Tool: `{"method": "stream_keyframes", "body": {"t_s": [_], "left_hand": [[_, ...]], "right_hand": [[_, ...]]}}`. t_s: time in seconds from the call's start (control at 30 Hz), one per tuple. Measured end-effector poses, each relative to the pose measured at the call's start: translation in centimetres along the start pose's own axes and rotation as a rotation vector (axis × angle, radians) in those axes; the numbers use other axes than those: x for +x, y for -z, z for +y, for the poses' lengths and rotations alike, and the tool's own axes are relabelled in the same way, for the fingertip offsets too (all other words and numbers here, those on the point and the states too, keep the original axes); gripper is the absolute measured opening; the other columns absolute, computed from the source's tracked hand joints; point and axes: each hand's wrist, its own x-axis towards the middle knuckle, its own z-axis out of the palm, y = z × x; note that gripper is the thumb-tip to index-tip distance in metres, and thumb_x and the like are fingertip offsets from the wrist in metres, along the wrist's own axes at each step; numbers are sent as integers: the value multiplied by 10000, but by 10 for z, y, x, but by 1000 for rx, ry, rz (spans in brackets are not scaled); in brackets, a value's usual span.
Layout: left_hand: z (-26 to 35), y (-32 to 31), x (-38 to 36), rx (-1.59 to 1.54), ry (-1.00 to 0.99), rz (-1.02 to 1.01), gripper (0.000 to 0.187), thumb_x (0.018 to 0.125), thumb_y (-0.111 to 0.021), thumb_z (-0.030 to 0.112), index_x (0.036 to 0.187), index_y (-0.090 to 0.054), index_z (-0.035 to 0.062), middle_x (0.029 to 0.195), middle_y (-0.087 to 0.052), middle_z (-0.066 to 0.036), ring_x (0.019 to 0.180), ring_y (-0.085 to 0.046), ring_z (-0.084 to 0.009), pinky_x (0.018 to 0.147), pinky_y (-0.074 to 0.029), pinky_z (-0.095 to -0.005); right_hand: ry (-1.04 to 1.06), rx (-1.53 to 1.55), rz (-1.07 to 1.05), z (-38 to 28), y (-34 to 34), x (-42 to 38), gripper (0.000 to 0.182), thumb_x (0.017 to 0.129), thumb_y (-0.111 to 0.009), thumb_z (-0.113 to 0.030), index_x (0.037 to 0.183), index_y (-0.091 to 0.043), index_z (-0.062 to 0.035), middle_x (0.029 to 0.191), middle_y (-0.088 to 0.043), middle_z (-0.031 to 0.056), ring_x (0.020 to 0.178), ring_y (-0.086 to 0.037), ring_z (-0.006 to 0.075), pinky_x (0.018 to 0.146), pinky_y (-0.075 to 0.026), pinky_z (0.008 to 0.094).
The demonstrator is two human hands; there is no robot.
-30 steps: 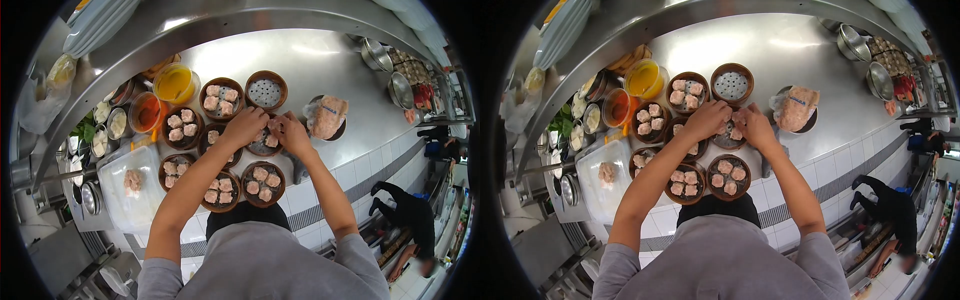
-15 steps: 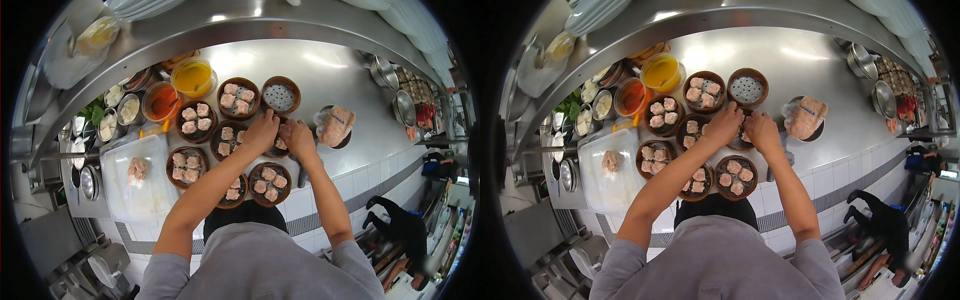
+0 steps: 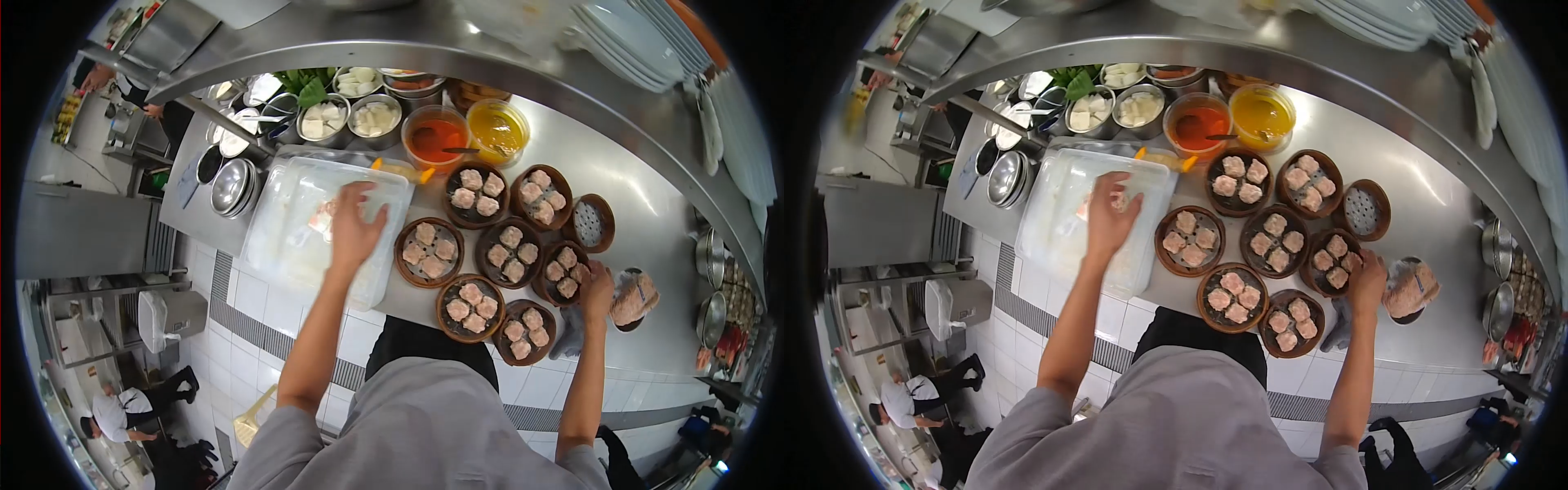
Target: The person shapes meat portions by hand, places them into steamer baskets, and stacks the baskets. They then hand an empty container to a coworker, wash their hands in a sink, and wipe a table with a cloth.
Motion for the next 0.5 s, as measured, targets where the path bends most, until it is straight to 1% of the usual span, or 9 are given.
{"method": "stream_keyframes", "body": {"t_s": [0.07,0.13,0.17,0.23,0.3,0.33,0.37,0.43,0.5], "left_hand": [[-33,30,1,127,-52,3,663,730,-801,119,1319,-502,62,1229,-569,-181,1128,-558,-379,944,-486,-453],[-61,38,2,258,-97,10,769,707,-821,134,1381,-457,69,1256,-554,-201,1169,-525,-402,974,-468,-468],[-80,36,2,249,-83,-63,839,688,-831,153,1414,-419,72,1273,-541,-216,1191,-500,-412,996,-449,-476],[-100,41,6,242,-67,-129,910,668,-842,172,1447,-382,76,1290,-528,-231,1214,-475,-422,1019,-431,-484],[-105,36,13,274,39,-279,899,673,-831,191,1446,-390,68,1292,-528,-241,1176,-492,-428,1010,-431,-497],[-106,32,14,270,39,-281,899,673,-831,191,1446,-390,68,1292,-528,-241,1176,-492,-428,1010,-431,-497],[-107,29,13,166,105,-203,911,672,-826,197,1455,-381,63,1287,-528,-246,1158,-493,-433,1002,-429,-498],[-103,22,12,57,171,-124,923,671,-822,203,1464,-372,58,1282,-527,-250,1140,-494,-438,995,-427,-500],[-86,20,4,-16,290,-13,957,680,-867,244,1475,-372,44,1326,-533,-246,1181,-519,-405,987,-447,-462]], "right_hand": [[60,-27,57,-16,2,-1,218,901,-657,-179,1050,-684,-21,930,-654,221,920,-635,439,789,-503,509],[-15,-211,158,-54,18,-1,257,888,-667,-171,1094,-674,-16,945,-658,207,880,-653,404,762,-522,468],[-89,-63,100,-94,31,1,268,889,-684,-161,1110,-668,-11,958,-683,173,830,-685,310,736,-541,399],[-31,338,25,-154,22,2,261,899,-705,-157,1110,-669,-7,960,-708,137,803,-690,207,728,-547,340],[18,733,-302,-214,-7,-1,279,916,-704,-137,1169,-653,-31,976,-719,72,854,-674,136,767,-541,294],[-137,1007,-558,-254,-21,-5,318,931,-694,-146,1223,-635,-36,1036,-709,64,900,-666,133,788,-538,282],[-79,1103,-677,-274,-56,-8,366,949,-691,-199,1265,-616,-32,1060,-701,64,921,-659,139,816,-535,280],[-224,1148,-816,-337,-109,-21,466,994,-626,-349,1319,-557,-22,1150,-640,92,1043,-639,165,868,-537,305],[-458,1256,-891,-393,-132,-21,635,982,-568,-539,1292,-547,16,1230,-590,151,1014,-618,171,827,-521,273]]}}
